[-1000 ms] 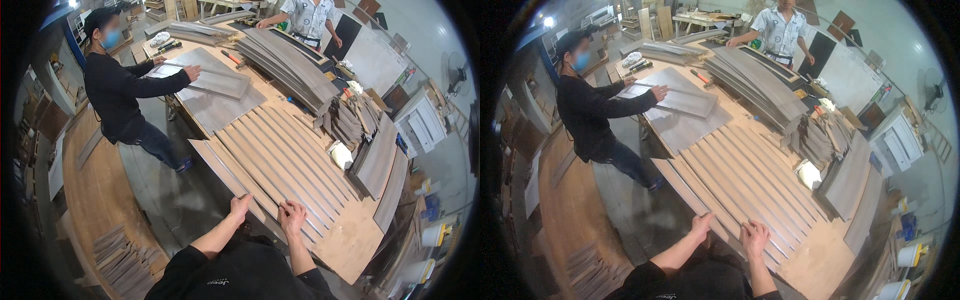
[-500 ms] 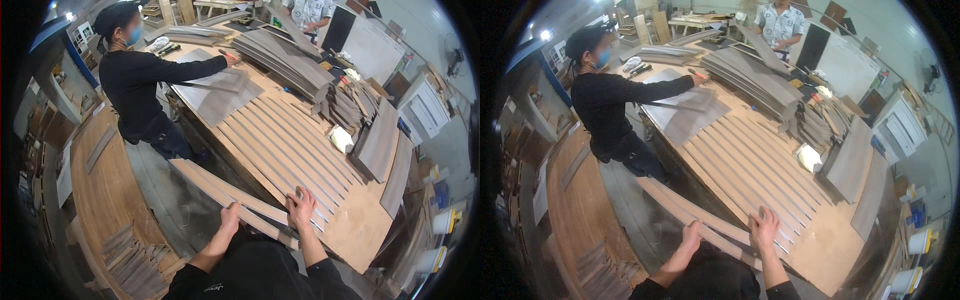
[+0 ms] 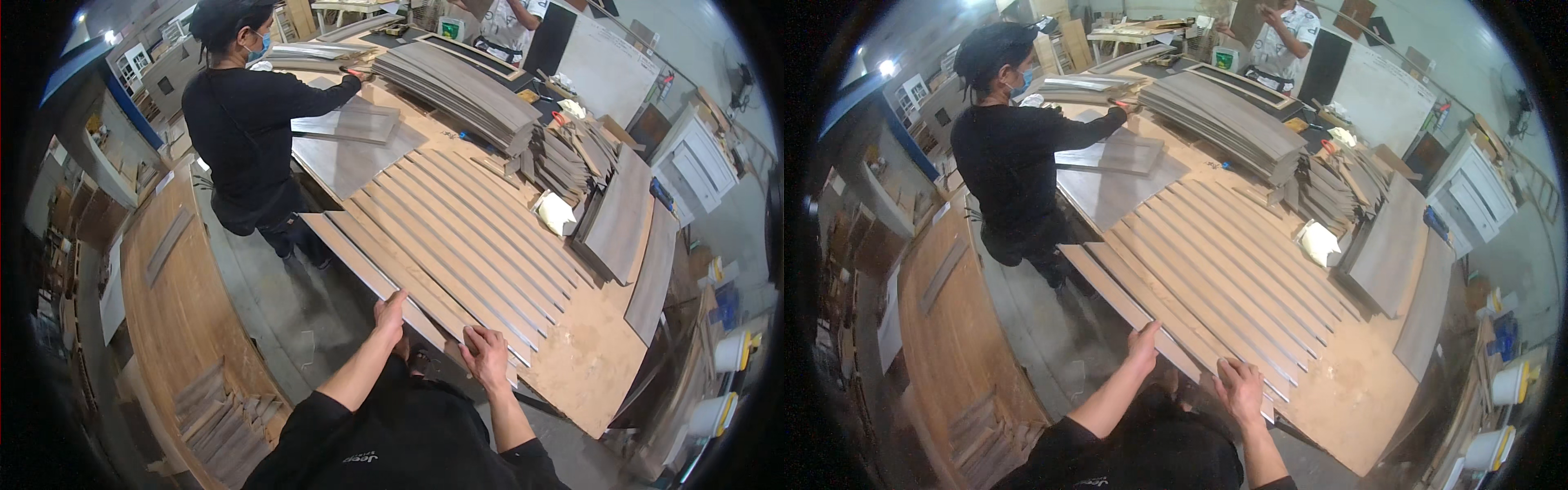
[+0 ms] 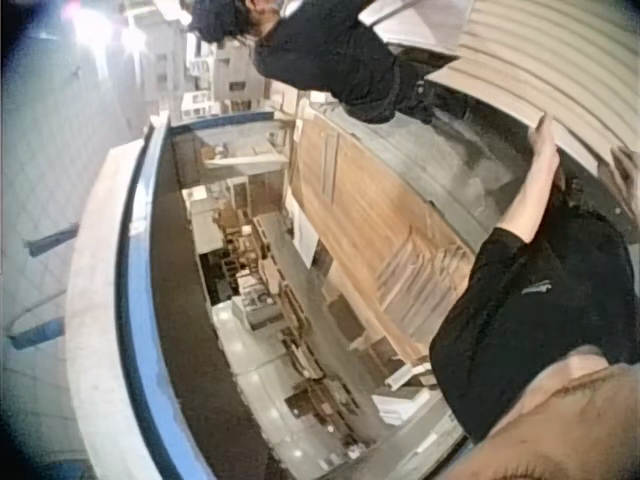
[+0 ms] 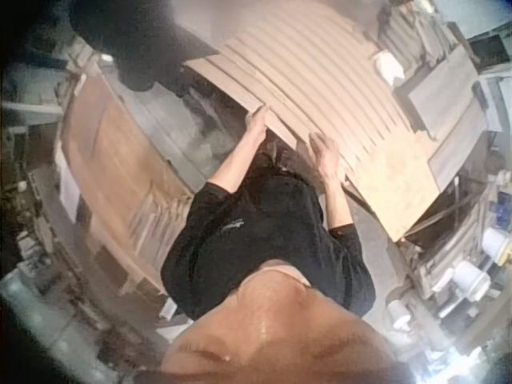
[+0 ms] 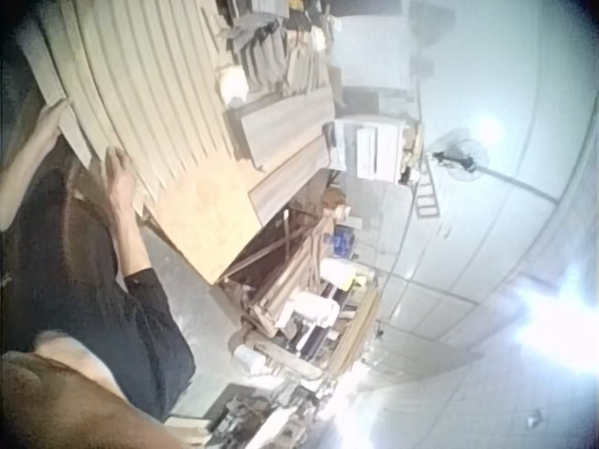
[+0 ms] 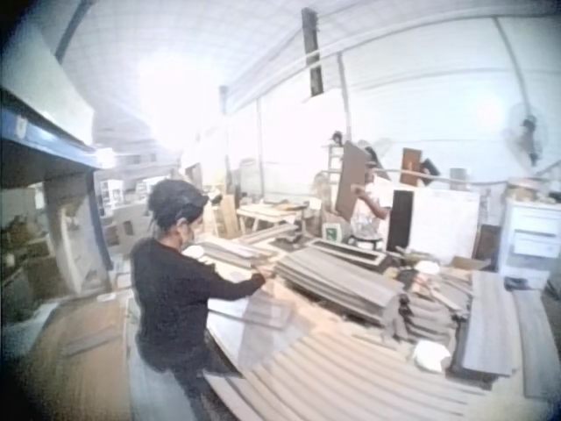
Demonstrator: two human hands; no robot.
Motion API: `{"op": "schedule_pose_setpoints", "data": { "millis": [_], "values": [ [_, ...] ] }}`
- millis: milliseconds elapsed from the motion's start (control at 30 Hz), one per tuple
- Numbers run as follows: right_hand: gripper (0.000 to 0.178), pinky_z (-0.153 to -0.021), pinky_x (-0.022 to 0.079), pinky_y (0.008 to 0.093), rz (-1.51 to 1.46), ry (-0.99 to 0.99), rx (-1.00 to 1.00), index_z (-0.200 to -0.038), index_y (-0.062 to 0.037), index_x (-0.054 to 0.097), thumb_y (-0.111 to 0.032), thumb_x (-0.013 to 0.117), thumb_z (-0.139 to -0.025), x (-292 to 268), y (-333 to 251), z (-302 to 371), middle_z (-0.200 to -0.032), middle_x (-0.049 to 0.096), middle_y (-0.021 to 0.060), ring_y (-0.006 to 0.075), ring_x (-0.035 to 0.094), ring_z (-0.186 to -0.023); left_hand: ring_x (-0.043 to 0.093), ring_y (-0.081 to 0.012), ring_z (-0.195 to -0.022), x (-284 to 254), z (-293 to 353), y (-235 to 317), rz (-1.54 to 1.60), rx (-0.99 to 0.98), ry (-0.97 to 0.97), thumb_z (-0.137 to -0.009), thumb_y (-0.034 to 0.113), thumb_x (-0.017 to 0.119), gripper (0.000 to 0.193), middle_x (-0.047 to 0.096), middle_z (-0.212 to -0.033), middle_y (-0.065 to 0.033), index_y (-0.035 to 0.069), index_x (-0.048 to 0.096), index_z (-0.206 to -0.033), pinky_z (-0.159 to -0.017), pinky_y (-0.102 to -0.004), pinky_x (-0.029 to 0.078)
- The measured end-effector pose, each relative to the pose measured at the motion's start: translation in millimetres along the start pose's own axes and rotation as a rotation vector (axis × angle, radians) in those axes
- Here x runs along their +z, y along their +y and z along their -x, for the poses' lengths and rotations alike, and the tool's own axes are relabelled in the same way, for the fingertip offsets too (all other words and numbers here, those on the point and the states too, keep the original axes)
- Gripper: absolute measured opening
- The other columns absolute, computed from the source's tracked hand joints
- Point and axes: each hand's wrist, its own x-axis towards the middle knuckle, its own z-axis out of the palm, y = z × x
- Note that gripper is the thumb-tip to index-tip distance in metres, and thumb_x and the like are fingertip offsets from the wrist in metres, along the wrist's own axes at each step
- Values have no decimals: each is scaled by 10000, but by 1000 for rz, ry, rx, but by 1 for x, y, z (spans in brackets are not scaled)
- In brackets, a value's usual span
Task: Assembling wooden furniture panels using glue and a pneumatic nailer.
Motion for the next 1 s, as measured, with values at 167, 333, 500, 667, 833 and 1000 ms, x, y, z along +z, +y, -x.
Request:
{"op": "schedule_pose_setpoints", "data": {
  "millis": [167, 333, 500, 667, 833, 1000],
  "values": [
    [328, -900, 433, 439, 133, 135, 27, -1080, -214, 723, -179, 794, -762, 18, 5, -2, -1153, 644, 18, 272, 572, -1093, 634, -267, -1078, 17, -21, 0, -161, -25, 53, -849, 269, 778, 507, 652, -1181, -166, -33, 575, -1202, -858, -426, 522],
    [323, -915, 412, 452, 144, 186, 31, -1068, -233, 721, -185, 794, -758, 23, 9, -3, -1154, 638, 4, 267, 564, -1086, 626, -279, -1098, 17, -29, 6, -304, 37, -16, -833, 284, 792, 589, 648, -1192, -206, -73, 552, -1234, -894, -395, 515],
    [355, -931, 402, 474, 172, 136, 50, -1091, -230, 712, -197, 801, -749, 22, 2, -13, -1164, 631, -5, 277, 550, -1110, 634, -246, -986, 17, -45, 15, -274, -10, -55, -856, 281, 780, 553, 645, -1167, -142, -13, 549, -1263, -761, -422, 498],
    [403, -959, 393, 482, 152, 107, 63, -1128, -239, 698, -203, 803, -740, 19, 4, -8, -1208, 616, 8, 287, 535, -1146, 646, -268, -1023, 14, -38, 20, -328, -78, -67, -871, 278, 767, 569, 643, -1206, -148, 1, 541, -1314, -796, -418, 516],
    [551, -1000, 369, 484, 176, 88, 59, -1206, -224, 669, -172, 825, -680, 19, 7, -1, -1273, 594, 54, 306, 517, -1215, 631, -294, -1097, 8, -33, 17, -260, -110, -124, -858, 319, 778, 637, 613, -1282, -164, -16, 512, -1331, -889, -480, 504],
    [567, -1024, 355, 498, 173, 117, 67, -1248, -244, 644, -202, 804, -706, 23, 12, 3, -1309, 573, 42, 288, 500, -1247, 611, -293, -1149, 10, -35, 13, -223, -88, -190, -866, 282, 773, 581, 608, -1284, -154, -7, 524, -1303, -936, -510, 476]
  ]
}}
